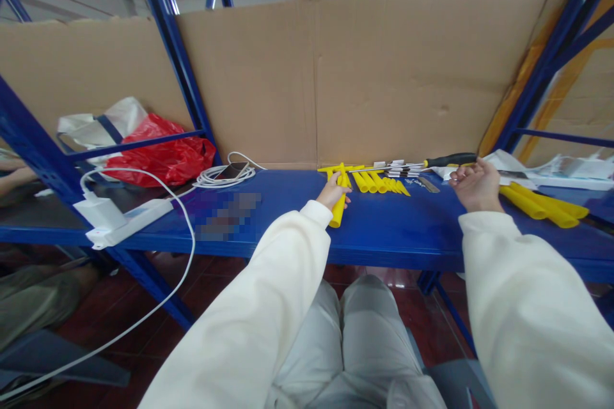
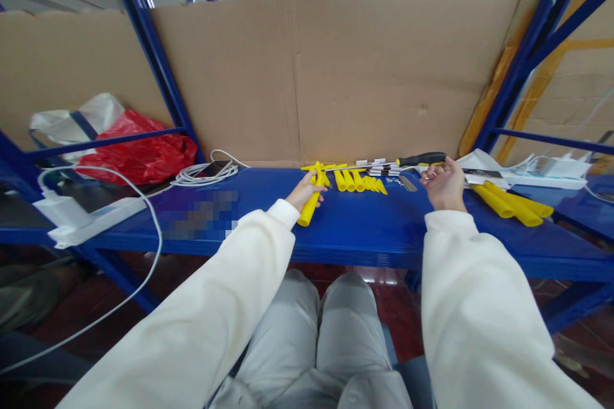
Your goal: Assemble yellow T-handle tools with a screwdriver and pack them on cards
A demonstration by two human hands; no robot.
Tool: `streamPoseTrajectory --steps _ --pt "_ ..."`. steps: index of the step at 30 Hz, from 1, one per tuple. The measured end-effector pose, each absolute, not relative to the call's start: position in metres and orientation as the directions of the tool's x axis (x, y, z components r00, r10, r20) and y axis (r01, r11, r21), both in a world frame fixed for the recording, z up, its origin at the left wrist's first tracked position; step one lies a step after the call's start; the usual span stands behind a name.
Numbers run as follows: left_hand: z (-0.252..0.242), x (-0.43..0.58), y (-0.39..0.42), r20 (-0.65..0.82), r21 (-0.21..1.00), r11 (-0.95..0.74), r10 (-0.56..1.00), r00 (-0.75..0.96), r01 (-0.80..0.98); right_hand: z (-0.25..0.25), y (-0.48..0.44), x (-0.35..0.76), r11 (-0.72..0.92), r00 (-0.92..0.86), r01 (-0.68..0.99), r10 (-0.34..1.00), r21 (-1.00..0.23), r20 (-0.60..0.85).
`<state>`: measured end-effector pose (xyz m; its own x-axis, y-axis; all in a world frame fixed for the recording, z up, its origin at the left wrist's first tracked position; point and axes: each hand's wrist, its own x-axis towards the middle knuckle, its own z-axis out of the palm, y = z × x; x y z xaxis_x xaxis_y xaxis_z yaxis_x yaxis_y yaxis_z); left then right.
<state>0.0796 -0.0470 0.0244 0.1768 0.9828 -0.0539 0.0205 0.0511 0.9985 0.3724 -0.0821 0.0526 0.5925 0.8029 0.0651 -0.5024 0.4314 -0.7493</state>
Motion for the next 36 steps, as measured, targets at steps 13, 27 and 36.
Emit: streamPoseTrajectory --steps 13,27,36 --pt "0.023 0.08 -0.044 -0.054 0.998 0.048 0.982 0.182 0.033 0.045 -0.067 0.385 0.393 0.608 -0.489 0.794 -0.779 0.018" --pt "0.024 0.08 -0.046 -0.048 0.999 0.043 0.981 0.187 0.03 0.053 -0.085 0.371 0.422 0.583 -0.547 0.812 -0.723 0.034" --pt "0.027 0.08 -0.049 -0.063 0.998 0.056 0.98 0.188 0.039 0.047 -0.071 0.383 0.408 0.609 -0.498 0.792 -0.765 0.026"
